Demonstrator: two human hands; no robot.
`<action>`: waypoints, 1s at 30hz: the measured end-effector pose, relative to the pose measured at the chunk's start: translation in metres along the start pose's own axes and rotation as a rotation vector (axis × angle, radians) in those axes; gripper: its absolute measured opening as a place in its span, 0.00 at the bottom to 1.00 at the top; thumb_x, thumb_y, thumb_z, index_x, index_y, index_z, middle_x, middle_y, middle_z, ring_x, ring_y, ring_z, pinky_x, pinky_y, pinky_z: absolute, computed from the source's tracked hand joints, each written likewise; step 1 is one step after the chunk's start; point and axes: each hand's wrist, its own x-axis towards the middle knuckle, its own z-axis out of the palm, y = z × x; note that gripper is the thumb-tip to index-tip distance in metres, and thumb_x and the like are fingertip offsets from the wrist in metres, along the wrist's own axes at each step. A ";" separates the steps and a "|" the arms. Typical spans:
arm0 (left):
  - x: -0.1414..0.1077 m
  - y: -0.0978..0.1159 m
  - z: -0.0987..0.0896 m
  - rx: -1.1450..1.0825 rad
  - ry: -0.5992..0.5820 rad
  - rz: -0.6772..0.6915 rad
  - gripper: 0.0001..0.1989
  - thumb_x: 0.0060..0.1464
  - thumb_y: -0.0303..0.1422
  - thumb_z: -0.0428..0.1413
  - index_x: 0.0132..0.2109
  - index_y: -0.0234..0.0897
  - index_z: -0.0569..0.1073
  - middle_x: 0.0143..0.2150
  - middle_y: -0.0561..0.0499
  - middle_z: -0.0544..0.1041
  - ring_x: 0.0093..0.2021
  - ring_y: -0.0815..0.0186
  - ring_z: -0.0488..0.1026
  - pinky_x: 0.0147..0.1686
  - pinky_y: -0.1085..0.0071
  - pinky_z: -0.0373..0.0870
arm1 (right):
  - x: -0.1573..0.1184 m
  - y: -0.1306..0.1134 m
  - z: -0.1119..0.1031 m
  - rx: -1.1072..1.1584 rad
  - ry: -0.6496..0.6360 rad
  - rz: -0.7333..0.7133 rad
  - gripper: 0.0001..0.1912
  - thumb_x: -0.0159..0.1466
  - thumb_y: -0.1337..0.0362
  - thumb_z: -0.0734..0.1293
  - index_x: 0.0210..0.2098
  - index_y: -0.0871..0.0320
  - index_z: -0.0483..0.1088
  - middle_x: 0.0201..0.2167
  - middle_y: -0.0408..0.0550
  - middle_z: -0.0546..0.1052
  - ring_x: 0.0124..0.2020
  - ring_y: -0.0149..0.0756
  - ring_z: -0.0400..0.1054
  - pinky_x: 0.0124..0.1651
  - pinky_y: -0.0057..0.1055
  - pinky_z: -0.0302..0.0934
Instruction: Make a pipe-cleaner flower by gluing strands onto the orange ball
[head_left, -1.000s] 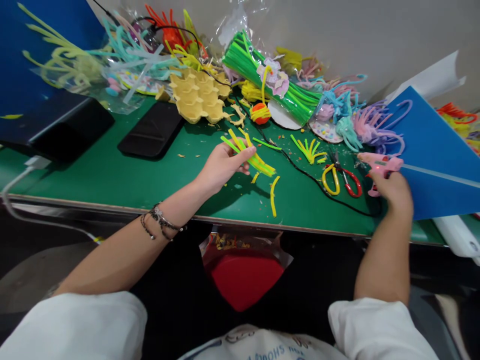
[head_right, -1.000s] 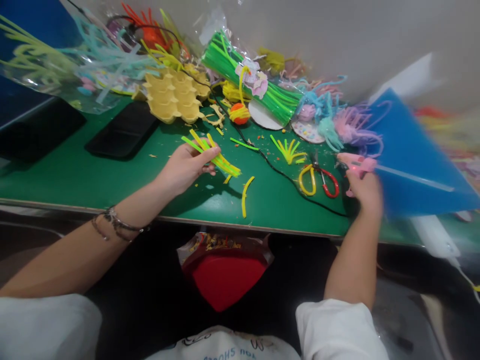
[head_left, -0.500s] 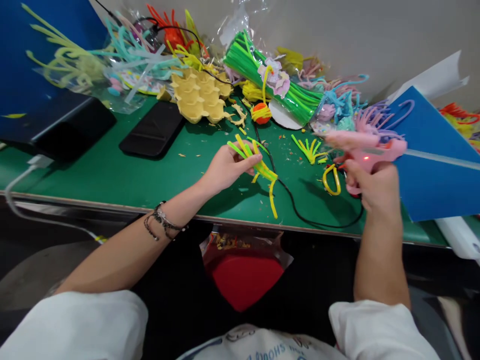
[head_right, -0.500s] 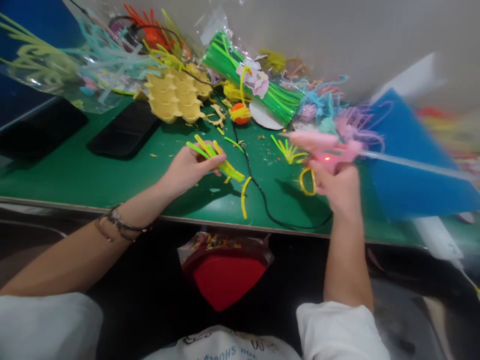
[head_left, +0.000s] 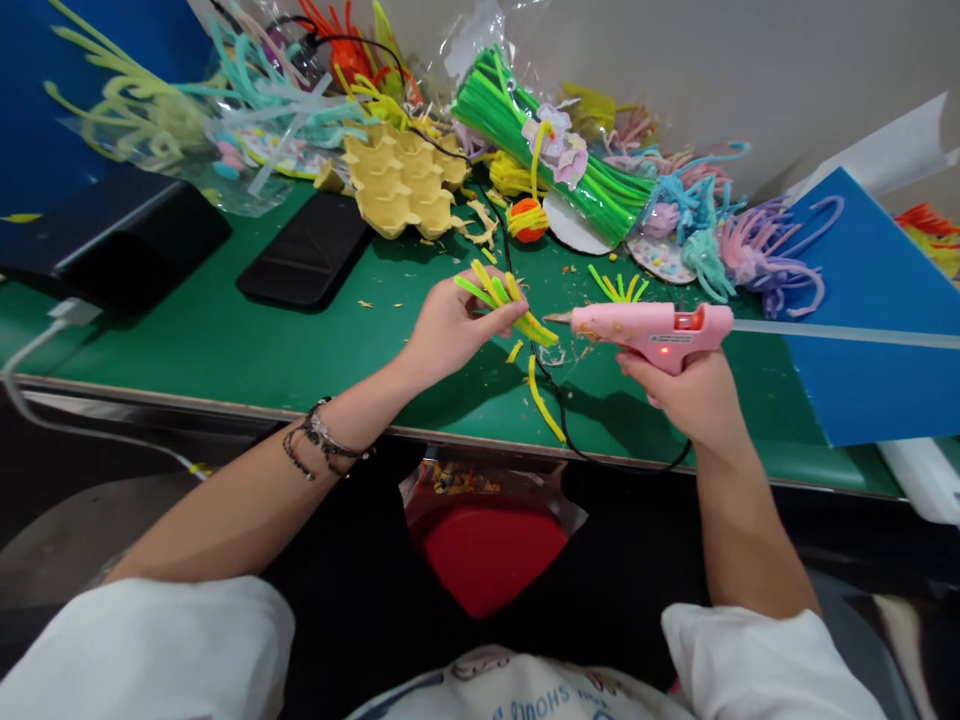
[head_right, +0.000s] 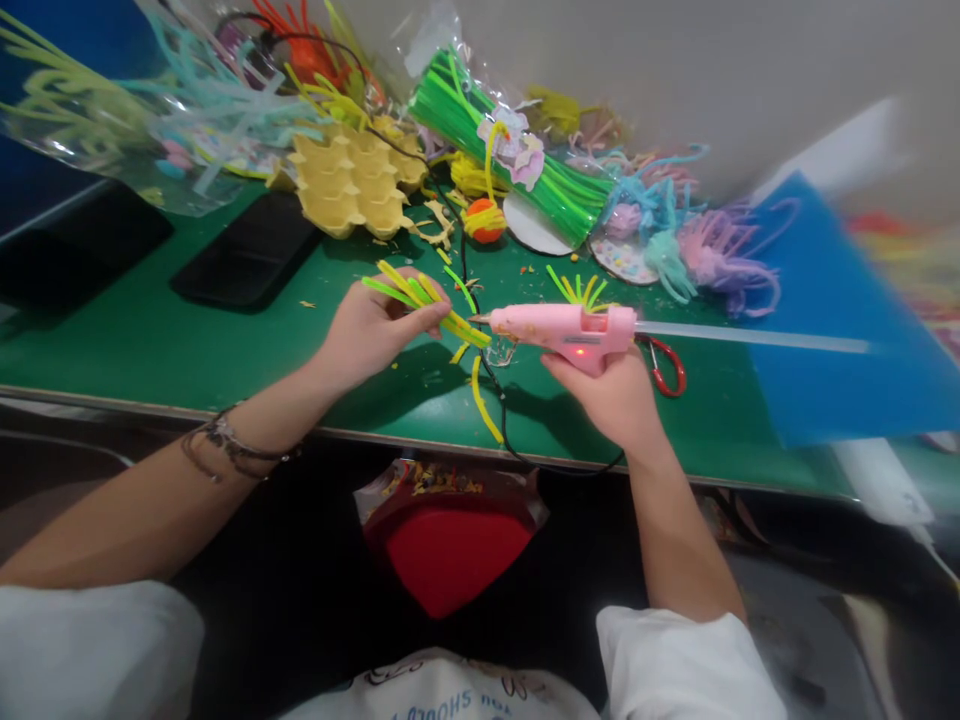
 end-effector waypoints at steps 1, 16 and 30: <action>0.000 0.000 0.000 -0.001 0.003 0.001 0.03 0.46 0.26 0.57 0.27 0.33 0.70 0.28 0.54 0.72 0.24 0.76 0.68 0.24 0.81 0.67 | 0.000 0.000 0.001 -0.008 0.002 0.003 0.15 0.48 0.55 0.70 0.30 0.59 0.72 0.23 0.46 0.74 0.27 0.40 0.70 0.27 0.33 0.65; 0.000 -0.003 -0.002 -0.011 0.002 0.048 0.03 0.46 0.28 0.58 0.28 0.32 0.71 0.30 0.54 0.71 0.24 0.76 0.67 0.24 0.80 0.67 | 0.003 0.004 0.010 -0.004 0.024 -0.028 0.17 0.47 0.55 0.70 0.33 0.60 0.72 0.28 0.48 0.76 0.29 0.39 0.71 0.32 0.35 0.66; 0.001 -0.004 -0.005 0.040 0.026 0.075 0.04 0.47 0.29 0.57 0.27 0.33 0.71 0.29 0.53 0.72 0.24 0.76 0.68 0.25 0.80 0.67 | 0.005 0.006 0.008 -0.031 0.004 -0.021 0.16 0.47 0.56 0.71 0.32 0.59 0.72 0.24 0.45 0.75 0.26 0.38 0.70 0.30 0.34 0.66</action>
